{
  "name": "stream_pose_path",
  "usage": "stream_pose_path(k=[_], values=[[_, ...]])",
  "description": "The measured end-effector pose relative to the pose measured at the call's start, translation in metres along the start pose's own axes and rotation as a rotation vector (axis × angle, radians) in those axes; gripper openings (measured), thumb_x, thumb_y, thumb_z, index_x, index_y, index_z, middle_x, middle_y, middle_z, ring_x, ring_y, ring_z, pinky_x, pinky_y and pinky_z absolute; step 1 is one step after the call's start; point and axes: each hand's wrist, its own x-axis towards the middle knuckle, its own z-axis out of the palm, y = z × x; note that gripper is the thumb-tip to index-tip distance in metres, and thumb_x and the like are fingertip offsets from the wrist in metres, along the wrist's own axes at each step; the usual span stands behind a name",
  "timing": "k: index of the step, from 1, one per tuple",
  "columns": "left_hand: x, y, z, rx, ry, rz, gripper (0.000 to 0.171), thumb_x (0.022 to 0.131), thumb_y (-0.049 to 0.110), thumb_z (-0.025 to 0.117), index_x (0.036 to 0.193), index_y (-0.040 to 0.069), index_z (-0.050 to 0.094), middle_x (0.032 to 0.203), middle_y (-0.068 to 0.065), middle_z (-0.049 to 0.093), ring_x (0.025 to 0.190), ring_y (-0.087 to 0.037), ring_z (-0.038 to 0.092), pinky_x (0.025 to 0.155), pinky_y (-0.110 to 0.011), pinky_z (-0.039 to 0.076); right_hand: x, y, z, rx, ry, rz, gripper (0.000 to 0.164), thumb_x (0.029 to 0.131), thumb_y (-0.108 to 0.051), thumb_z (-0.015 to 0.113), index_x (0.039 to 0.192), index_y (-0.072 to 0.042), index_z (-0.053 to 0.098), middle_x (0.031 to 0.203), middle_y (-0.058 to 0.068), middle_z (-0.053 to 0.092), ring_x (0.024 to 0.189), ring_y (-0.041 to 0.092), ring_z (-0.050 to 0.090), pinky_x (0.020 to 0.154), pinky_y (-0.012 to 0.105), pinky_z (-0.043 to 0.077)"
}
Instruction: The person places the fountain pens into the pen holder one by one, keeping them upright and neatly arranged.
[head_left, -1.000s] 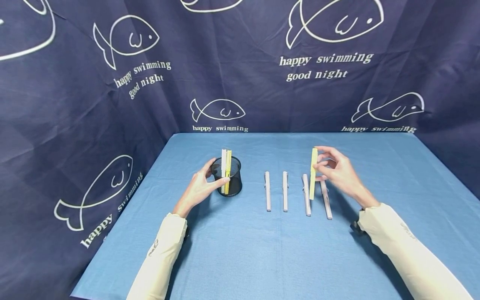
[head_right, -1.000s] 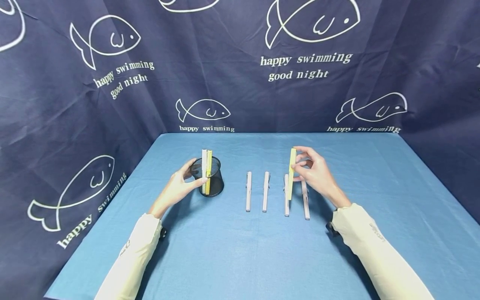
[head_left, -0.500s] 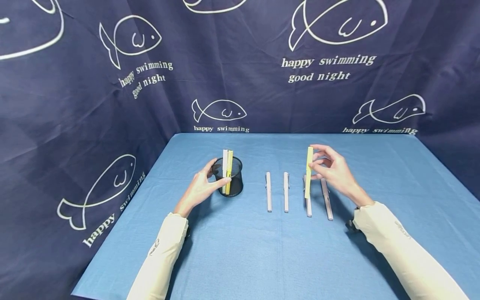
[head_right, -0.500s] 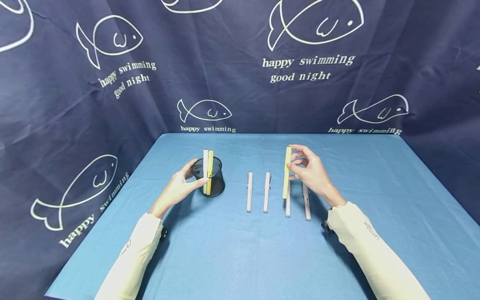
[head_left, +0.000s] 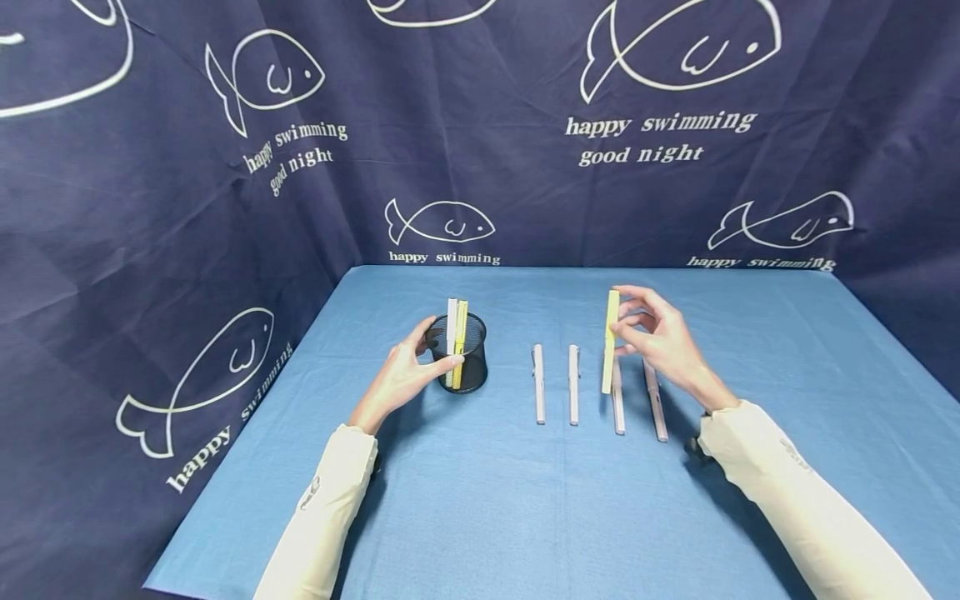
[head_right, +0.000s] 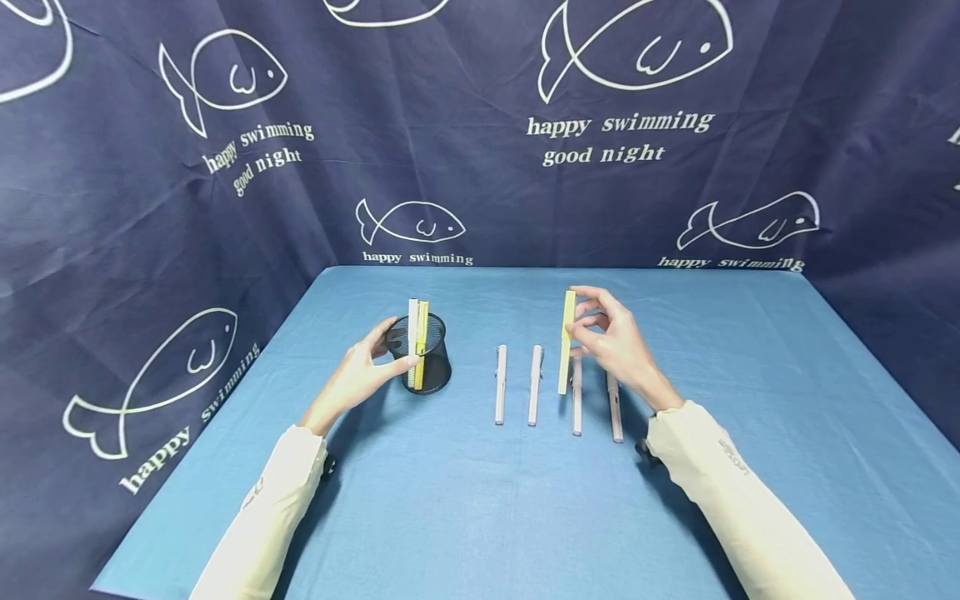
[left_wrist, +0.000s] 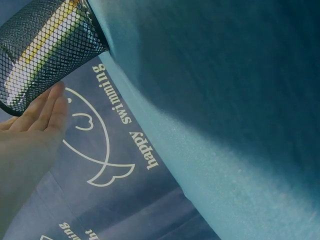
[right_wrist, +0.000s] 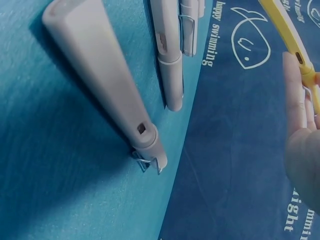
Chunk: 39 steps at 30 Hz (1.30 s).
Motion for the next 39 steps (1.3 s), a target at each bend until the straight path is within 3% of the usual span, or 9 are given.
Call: stream_pose_path(k=[15,22,29,39], values=[[-0.001,-0.003,0.0,-0.006,-0.008,0.002,0.094,0.089,0.05,0.08,0.162,0.014,0.033,0.15,-0.015,0.053,0.134,-0.033,0.054,0.109,-0.056,0.04,0.0,-0.001,0.01,0.012,0.02,-0.029,0.053,0.096,0.01,0.064,0.146,-0.006,0.054,0.109,0.017,0.054,0.093,0.015,0.066,0.066,0.042,0.061],[-0.002,-0.004,0.0,-0.009,-0.01,0.009,0.094,0.089,0.05,0.08,0.162,0.013,0.033,0.151,-0.014,0.053,0.135,-0.033,0.054,0.11,-0.055,0.04,-0.001,-0.002,0.015,0.013,0.022,-0.045,0.053,0.097,0.006,0.066,0.148,0.001,0.05,0.11,0.018,0.053,0.094,0.018,0.066,0.066,0.039,0.061],[-0.002,-0.005,0.0,-0.002,-0.009,0.008,0.095,0.089,0.05,0.08,0.162,0.013,0.034,0.151,-0.016,0.052,0.134,-0.033,0.054,0.109,-0.056,0.041,-0.001,-0.003,0.019,0.006,0.021,-0.057,0.052,0.097,0.005,0.066,0.147,-0.002,0.051,0.109,0.018,0.054,0.094,0.02,0.066,0.067,0.044,0.061],[-0.003,-0.005,-0.001,-0.003,-0.009,0.005,0.095,0.088,0.052,0.08,0.162,0.014,0.034,0.15,-0.014,0.054,0.135,-0.033,0.053,0.109,-0.057,0.04,0.001,-0.006,0.026,0.015,0.015,-0.067,0.053,0.096,0.009,0.065,0.146,-0.002,0.052,0.111,0.02,0.053,0.094,0.018,0.065,0.066,0.042,0.061]])
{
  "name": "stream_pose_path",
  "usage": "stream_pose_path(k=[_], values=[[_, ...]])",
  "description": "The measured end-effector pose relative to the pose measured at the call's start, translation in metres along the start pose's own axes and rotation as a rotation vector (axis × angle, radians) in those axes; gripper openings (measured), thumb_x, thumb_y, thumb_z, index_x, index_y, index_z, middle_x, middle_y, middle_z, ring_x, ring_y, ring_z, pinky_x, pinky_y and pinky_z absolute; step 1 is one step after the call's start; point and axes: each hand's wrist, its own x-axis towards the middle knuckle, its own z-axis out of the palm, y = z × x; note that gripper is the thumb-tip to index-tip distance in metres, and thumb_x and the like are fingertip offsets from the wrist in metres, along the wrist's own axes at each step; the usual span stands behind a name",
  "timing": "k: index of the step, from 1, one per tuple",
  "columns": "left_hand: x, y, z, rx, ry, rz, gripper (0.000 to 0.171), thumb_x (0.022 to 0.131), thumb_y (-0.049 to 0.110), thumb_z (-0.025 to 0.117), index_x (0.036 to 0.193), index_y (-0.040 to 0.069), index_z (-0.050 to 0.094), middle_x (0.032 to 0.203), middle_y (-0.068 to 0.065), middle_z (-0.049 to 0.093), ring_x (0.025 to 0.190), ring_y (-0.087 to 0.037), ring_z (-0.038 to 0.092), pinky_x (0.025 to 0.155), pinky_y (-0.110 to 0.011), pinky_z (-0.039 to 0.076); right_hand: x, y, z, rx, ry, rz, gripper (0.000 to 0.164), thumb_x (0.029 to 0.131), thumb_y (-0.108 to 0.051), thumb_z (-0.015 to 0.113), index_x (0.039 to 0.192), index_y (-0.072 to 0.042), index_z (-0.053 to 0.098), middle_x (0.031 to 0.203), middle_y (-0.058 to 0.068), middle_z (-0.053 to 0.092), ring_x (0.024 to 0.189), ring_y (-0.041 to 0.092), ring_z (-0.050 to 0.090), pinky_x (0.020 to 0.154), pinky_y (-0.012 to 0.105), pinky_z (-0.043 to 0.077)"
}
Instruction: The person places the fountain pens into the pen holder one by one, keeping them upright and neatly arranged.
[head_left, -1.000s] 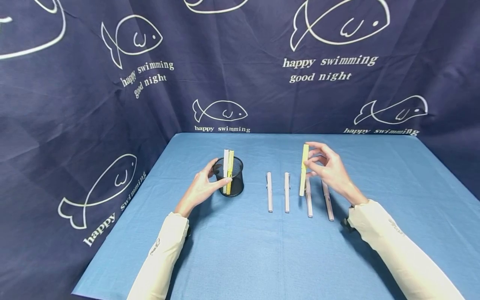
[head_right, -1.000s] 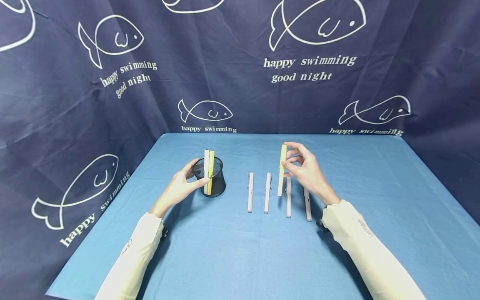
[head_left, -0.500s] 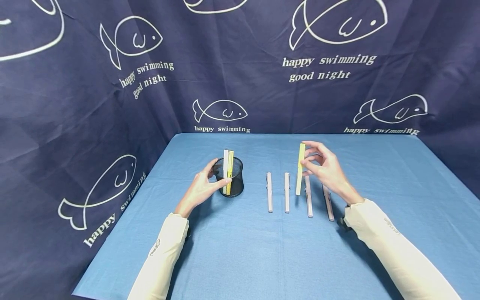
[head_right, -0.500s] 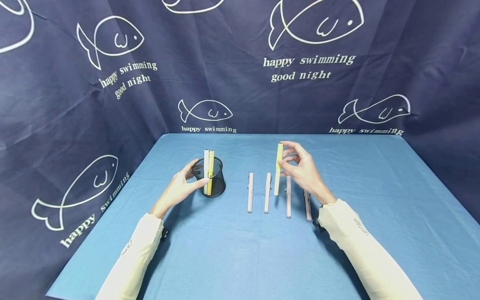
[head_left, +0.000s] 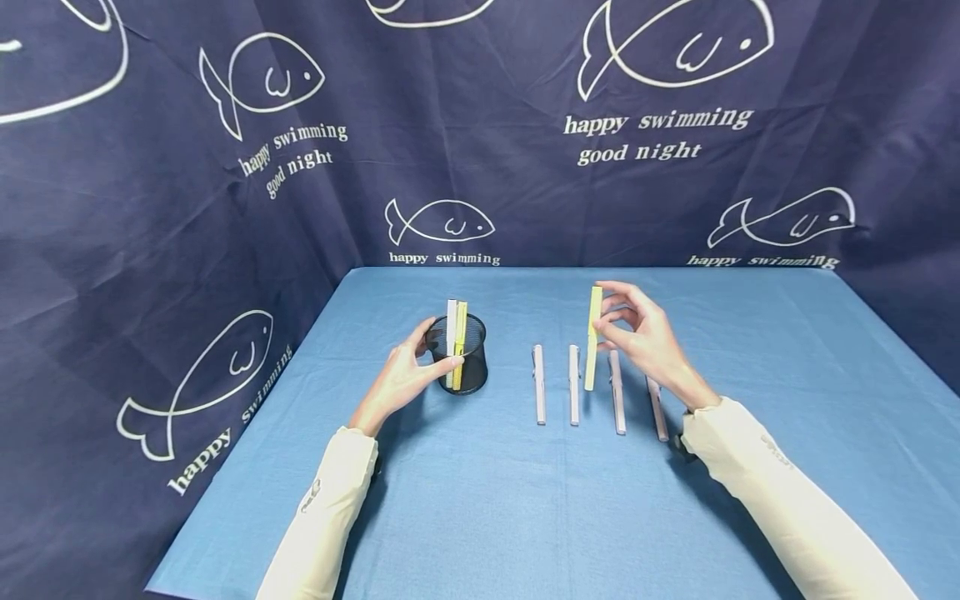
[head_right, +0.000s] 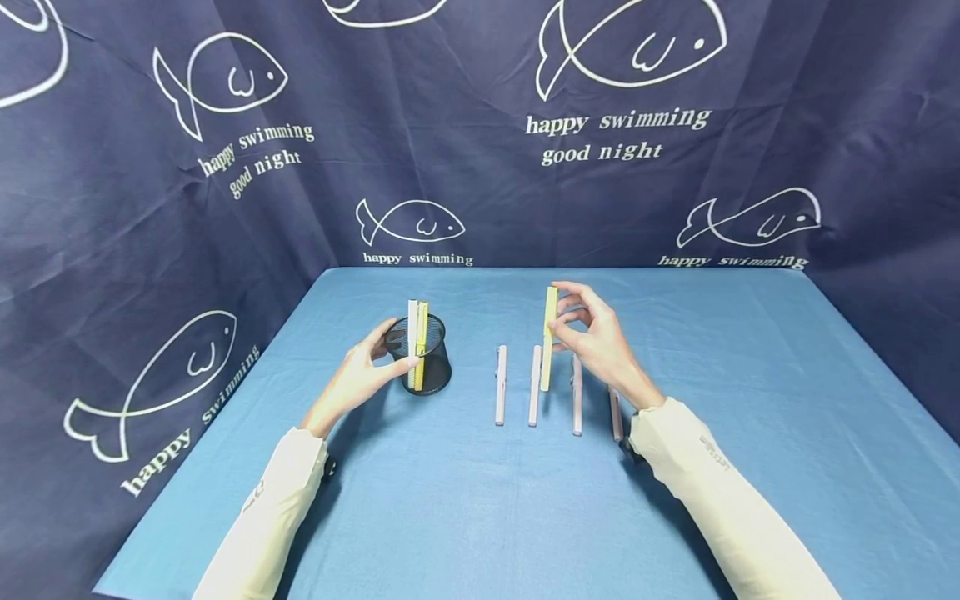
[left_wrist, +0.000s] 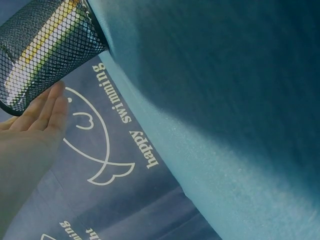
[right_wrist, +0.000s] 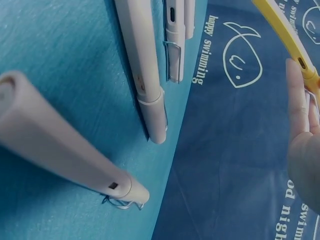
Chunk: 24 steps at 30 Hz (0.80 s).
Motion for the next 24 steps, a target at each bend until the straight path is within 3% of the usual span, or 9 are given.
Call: stream_pose_path(k=[11,24], values=[[0.0,-0.001,-0.001,0.021,0.004,-0.006,0.095,0.088,0.054,0.079,0.162,0.016,0.034,0.145,-0.012,0.058,0.132,-0.032,0.055,0.106,-0.055,0.042,0.004,-0.001,0.005,0.015,-0.025,-0.018,0.052,0.099,0.003,0.066,0.148,-0.005,0.052,0.112,0.018,0.053,0.096,0.02,0.064,0.068,0.045,0.061],[0.0,0.002,-0.002,0.014,0.002,-0.004,0.093,0.088,0.052,0.079,0.162,0.016,0.034,0.144,-0.012,0.059,0.133,-0.033,0.054,0.107,-0.055,0.042,0.01,-0.003,0.012,0.031,-0.042,-0.043,0.051,0.099,0.007,0.064,0.147,-0.003,0.052,0.112,0.019,0.052,0.095,0.018,0.063,0.068,0.039,0.061]])
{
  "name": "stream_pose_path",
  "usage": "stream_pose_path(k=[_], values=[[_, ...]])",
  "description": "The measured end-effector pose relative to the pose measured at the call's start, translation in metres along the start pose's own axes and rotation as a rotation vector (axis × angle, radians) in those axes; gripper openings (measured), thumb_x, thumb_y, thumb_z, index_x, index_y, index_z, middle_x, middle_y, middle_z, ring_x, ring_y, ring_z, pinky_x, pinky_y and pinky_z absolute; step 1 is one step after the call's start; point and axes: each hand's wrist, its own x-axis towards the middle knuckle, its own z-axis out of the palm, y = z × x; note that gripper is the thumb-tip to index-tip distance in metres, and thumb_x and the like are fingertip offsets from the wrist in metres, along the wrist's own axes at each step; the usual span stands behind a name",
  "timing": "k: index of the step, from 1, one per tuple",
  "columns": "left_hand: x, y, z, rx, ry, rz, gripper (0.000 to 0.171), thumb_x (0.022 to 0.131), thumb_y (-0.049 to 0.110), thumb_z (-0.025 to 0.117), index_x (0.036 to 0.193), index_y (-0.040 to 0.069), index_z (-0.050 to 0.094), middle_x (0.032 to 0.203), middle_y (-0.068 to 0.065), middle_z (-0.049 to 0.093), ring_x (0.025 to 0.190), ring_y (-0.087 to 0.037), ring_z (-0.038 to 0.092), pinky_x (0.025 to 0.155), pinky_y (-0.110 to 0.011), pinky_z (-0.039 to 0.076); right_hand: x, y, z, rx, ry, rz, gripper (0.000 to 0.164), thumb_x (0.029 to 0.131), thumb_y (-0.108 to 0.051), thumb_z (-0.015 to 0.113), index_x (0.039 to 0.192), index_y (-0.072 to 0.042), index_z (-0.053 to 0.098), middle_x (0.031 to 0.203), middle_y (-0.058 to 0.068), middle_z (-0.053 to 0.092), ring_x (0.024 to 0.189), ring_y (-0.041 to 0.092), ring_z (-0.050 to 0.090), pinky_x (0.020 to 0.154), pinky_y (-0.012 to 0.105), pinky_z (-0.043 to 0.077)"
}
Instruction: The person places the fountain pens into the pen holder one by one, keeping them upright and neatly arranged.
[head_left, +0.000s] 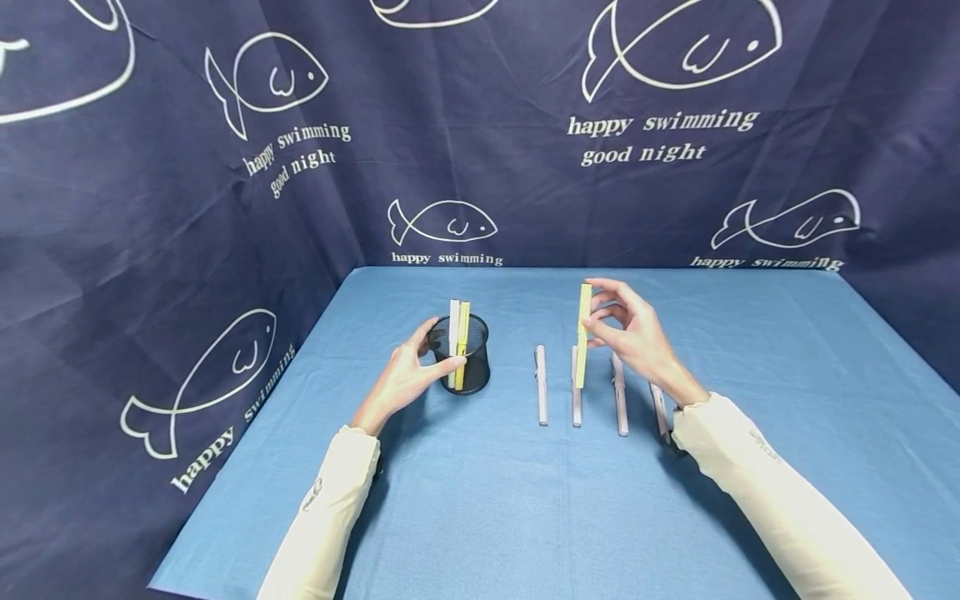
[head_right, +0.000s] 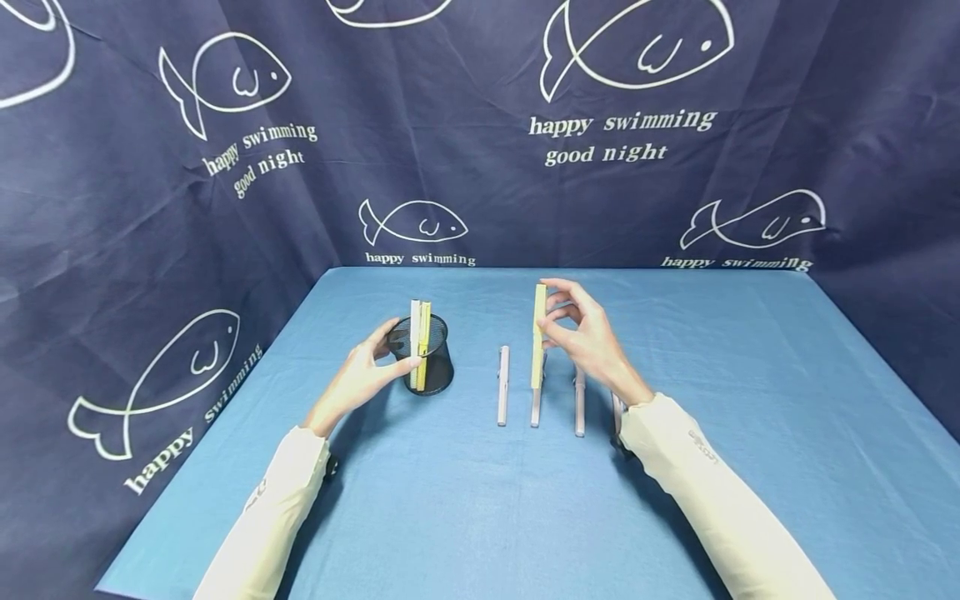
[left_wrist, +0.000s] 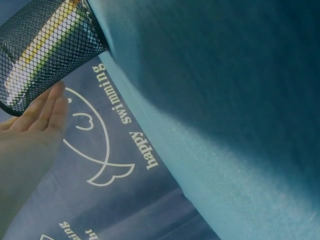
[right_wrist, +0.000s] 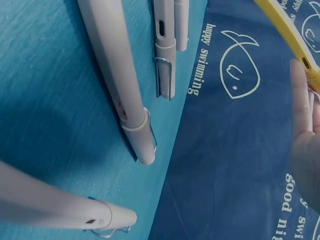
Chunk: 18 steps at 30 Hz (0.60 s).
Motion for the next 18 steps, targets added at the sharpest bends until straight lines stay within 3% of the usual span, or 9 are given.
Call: stream_pose_path(k=[7,13,18], values=[[-0.001,0.001,0.001,-0.005,0.006,0.002,0.094,0.089,0.051,0.079,0.162,0.013,0.034,0.144,-0.013,0.058,0.132,-0.034,0.054,0.107,-0.056,0.042,0.003,0.001,0.005,0.007,-0.013,-0.015,0.052,0.098,0.007,0.064,0.147,0.005,0.048,0.111,0.02,0.053,0.095,0.02,0.063,0.068,0.04,0.061],[-0.001,0.001,0.001,-0.001,0.008,0.006,0.092,0.089,0.05,0.079,0.162,0.015,0.035,0.142,-0.013,0.06,0.132,-0.034,0.055,0.107,-0.056,0.042,0.004,0.002,0.008,0.012,-0.007,-0.026,0.053,0.097,0.008,0.066,0.147,0.003,0.05,0.112,0.02,0.053,0.095,0.019,0.063,0.067,0.041,0.061],[-0.001,0.001,0.001,0.0,0.004,0.005,0.092,0.089,0.05,0.079,0.162,0.015,0.035,0.143,-0.013,0.06,0.132,-0.034,0.055,0.107,-0.056,0.041,0.005,0.004,0.011,0.034,0.014,-0.035,0.055,0.094,0.017,0.062,0.146,0.004,0.05,0.11,0.02,0.051,0.093,0.013,0.063,0.064,0.037,0.061]])
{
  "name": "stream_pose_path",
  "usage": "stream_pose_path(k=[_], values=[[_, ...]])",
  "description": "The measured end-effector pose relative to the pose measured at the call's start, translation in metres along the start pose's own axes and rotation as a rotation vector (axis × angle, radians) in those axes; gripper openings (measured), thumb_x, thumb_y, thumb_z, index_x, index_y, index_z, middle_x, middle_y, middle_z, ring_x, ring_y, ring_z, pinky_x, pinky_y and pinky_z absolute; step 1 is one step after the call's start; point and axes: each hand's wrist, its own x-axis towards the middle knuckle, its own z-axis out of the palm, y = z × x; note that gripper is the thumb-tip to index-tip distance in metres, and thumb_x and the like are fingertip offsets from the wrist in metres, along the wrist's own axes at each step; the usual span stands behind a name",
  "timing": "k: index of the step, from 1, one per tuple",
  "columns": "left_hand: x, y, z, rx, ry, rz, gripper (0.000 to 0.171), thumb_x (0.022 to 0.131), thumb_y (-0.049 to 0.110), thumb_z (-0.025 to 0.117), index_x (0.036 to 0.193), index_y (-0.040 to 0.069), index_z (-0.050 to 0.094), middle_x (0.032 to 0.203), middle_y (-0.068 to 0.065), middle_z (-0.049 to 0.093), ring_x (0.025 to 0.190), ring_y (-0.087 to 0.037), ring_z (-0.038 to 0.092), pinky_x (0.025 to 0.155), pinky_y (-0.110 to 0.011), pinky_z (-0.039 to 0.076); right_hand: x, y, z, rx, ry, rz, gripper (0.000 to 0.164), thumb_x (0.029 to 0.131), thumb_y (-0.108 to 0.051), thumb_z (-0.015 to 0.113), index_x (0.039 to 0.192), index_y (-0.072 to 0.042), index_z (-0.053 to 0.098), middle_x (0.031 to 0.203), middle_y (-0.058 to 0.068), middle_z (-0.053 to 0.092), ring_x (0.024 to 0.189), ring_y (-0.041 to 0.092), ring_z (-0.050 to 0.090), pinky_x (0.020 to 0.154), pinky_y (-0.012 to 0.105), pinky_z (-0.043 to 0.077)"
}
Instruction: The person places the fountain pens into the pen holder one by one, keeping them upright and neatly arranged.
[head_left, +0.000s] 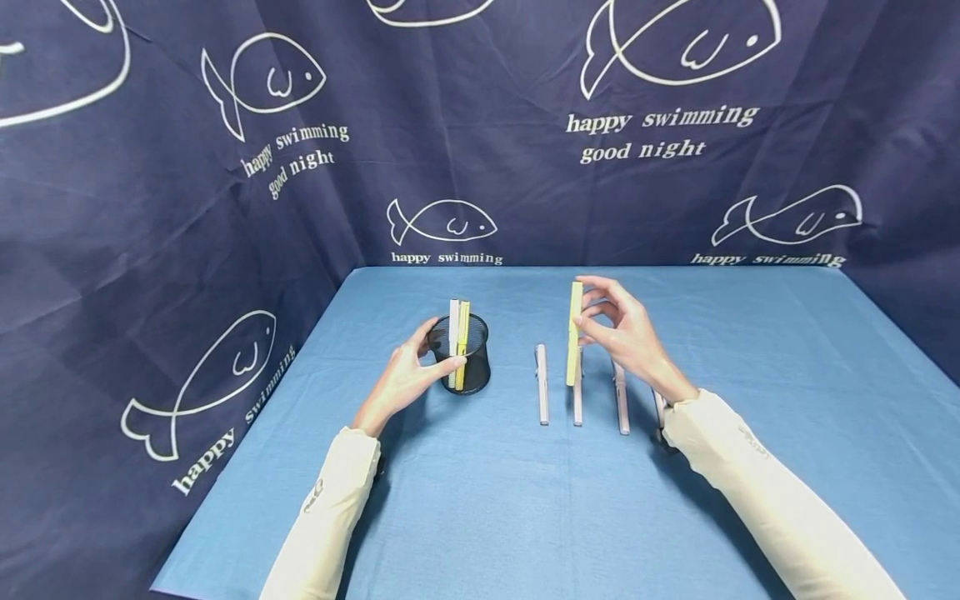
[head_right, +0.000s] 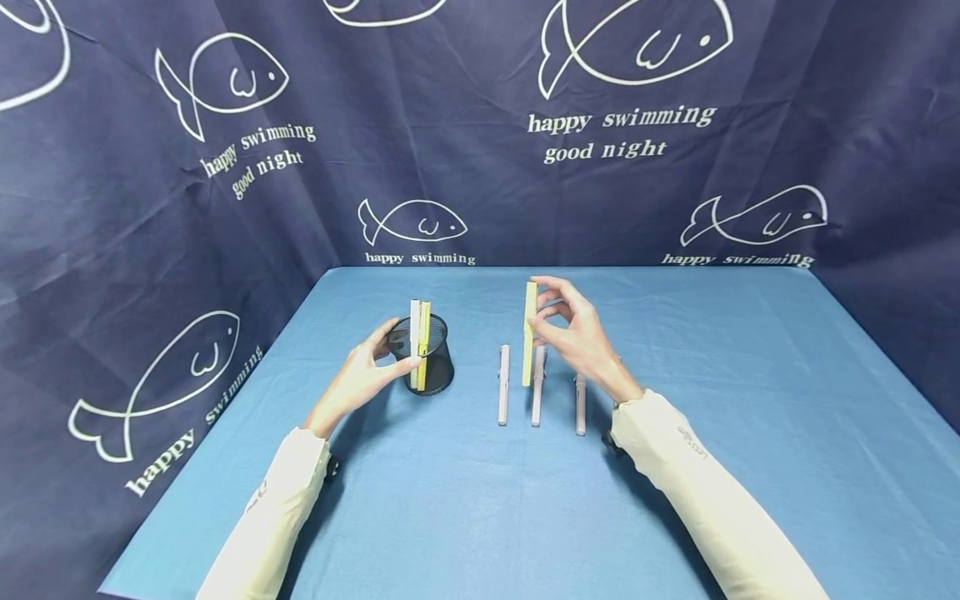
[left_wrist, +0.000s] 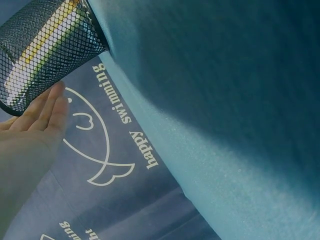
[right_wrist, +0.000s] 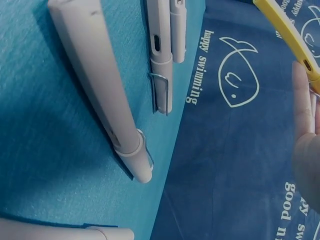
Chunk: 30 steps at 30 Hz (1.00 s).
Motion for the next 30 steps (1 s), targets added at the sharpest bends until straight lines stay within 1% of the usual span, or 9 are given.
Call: stream_pose_path(k=[3,5,10,15,20,24,30], values=[[0.0,0.0,0.0,-0.003,-0.001,0.002,0.092,0.089,0.05,0.079,0.162,0.015,0.035,0.145,-0.013,0.058,0.132,-0.034,0.055,0.107,-0.056,0.042,0.0,0.001,0.002,-0.009,0.007,-0.006,0.056,0.093,0.02,0.061,0.145,0.005,0.05,0.11,0.02,0.052,0.092,0.01,0.063,0.063,0.035,0.061],[0.0,0.0,-0.001,-0.005,-0.002,0.004,0.092,0.089,0.05,0.079,0.162,0.015,0.035,0.146,-0.013,0.057,0.132,-0.034,0.055,0.107,-0.057,0.042,0.001,0.002,0.003,-0.015,0.007,-0.008,0.056,0.093,0.02,0.061,0.145,0.006,0.05,0.11,0.02,0.052,0.092,0.01,0.063,0.064,0.034,0.061],[0.0,0.0,-0.001,-0.006,-0.001,0.004,0.093,0.089,0.051,0.079,0.162,0.015,0.035,0.149,-0.013,0.055,0.133,-0.033,0.054,0.108,-0.057,0.042,0.003,0.002,0.005,-0.017,0.009,-0.024,0.055,0.092,0.02,0.061,0.145,0.01,0.047,0.11,0.021,0.052,0.091,0.009,0.063,0.064,0.035,0.061],[0.0,0.0,-0.002,-0.003,-0.003,-0.004,0.095,0.088,0.052,0.079,0.162,0.013,0.034,0.148,-0.012,0.055,0.134,-0.033,0.054,0.108,-0.056,0.042,0.005,0.002,0.009,-0.006,0.009,-0.029,0.055,0.093,0.019,0.062,0.145,0.01,0.048,0.11,0.022,0.051,0.091,0.01,0.063,0.064,0.037,0.061],[0.001,0.0,-0.002,-0.002,0.0,-0.005,0.094,0.088,0.052,0.079,0.162,0.015,0.035,0.147,-0.011,0.057,0.133,-0.033,0.054,0.107,-0.055,0.042,0.006,0.003,0.013,-0.006,-0.001,-0.032,0.055,0.093,0.018,0.063,0.145,0.009,0.048,0.11,0.024,0.051,0.091,0.012,0.063,0.065,0.042,0.061],[0.0,0.0,-0.001,-0.003,0.001,-0.005,0.093,0.088,0.051,0.08,0.162,0.016,0.035,0.145,-0.011,0.059,0.133,-0.032,0.054,0.107,-0.055,0.042,0.007,0.004,0.015,-0.013,-0.009,-0.041,0.055,0.094,0.015,0.065,0.146,0.007,0.049,0.111,0.027,0.051,0.092,0.017,0.063,0.066,0.045,0.061],[0.0,-0.001,-0.001,-0.01,-0.003,-0.011,0.093,0.088,0.052,0.08,0.162,0.017,0.035,0.143,-0.01,0.059,0.133,-0.032,0.054,0.107,-0.055,0.042,0.008,0.004,0.019,-0.005,-0.016,-0.042,0.054,0.096,0.013,0.064,0.146,0.007,0.048,0.112,0.026,0.051,0.093,0.019,0.063,0.066,0.042,0.061]])
